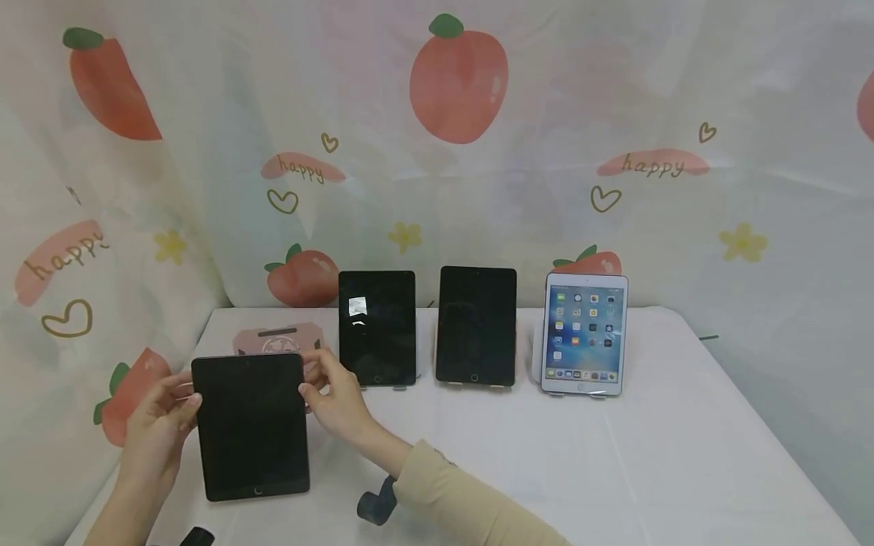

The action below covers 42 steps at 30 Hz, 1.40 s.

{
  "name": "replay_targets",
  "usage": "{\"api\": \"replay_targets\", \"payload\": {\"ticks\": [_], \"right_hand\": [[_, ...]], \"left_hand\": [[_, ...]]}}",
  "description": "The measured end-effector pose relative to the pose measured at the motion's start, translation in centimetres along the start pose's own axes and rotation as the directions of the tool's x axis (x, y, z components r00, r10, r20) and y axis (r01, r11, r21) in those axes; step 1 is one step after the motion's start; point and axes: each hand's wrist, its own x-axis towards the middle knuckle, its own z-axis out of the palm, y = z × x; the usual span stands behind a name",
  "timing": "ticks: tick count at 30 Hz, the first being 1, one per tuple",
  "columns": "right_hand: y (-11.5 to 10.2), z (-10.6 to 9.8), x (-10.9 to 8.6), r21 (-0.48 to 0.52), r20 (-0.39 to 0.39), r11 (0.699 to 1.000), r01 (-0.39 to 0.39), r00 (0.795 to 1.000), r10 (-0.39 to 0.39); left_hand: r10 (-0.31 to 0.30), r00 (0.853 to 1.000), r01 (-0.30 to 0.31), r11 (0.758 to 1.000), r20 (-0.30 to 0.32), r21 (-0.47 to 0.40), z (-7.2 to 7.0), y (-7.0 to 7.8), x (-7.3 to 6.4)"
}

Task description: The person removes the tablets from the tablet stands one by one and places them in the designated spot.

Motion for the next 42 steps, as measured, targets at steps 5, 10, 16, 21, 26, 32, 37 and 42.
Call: {"api": "replay_targets", "payload": {"ticks": [5, 10, 16, 21, 26, 32, 37, 42], "right_hand": [[0.2, 0.0, -0.3, 0.039, -0.002, 0.998, -0.040, 0.999, 0.041], [0.5, 0.1, -0.5, 0.064, -0.010, 0.996, -0.066, 0.998, 0.067], [1.3, 0.3, -0.5, 0.094, -0.021, 0.992, -0.080, 0.996, 0.082], [2.0, 0.6, -0.4, 0.148, -0.028, 0.985, -0.086, 0.995, 0.092], [2.1, 0.8, -0.5, 0.169, -0.034, 0.978, -0.126, 0.990, 0.134], [2.1, 0.9, -0.7, 0.181, -0.039, 0.972, -0.150, 0.986, 0.160], [2.4, 1.4, -0.7, 0.158, -0.048, 0.970, -0.184, 0.980, 0.194], [2.5, 1.6, -0.6, 0.153, -0.052, 0.965, -0.215, 0.973, 0.225]], "left_hand": [[-0.055, 0.998, 0.055, 0.997, -0.010, 0.053, 0.2, -0.2, 0.2], [-0.101, 0.995, 0.101, 0.990, -0.005, 0.102, 0.2, -0.4, 0.3], [-0.134, 0.991, 0.130, 0.984, 0.025, 0.126, 0.0, -0.6, 0.6], [-0.168, 0.984, 0.159, 0.979, 0.063, 0.125, -0.1, -0.9, 0.9], [-0.187, 0.978, 0.174, 0.976, 0.091, 0.128, -0.2, -1.3, 1.1], [-0.202, 0.976, 0.187, 0.970, 0.084, 0.159, -0.4, -1.9, 1.6], [-0.221, 0.972, 0.206, 0.964, 0.075, 0.168, -0.7, -2.4, 2.0], [-0.236, 0.968, 0.218, 0.960, 0.088, 0.176, -0.8, -2.7, 2.3]]}}
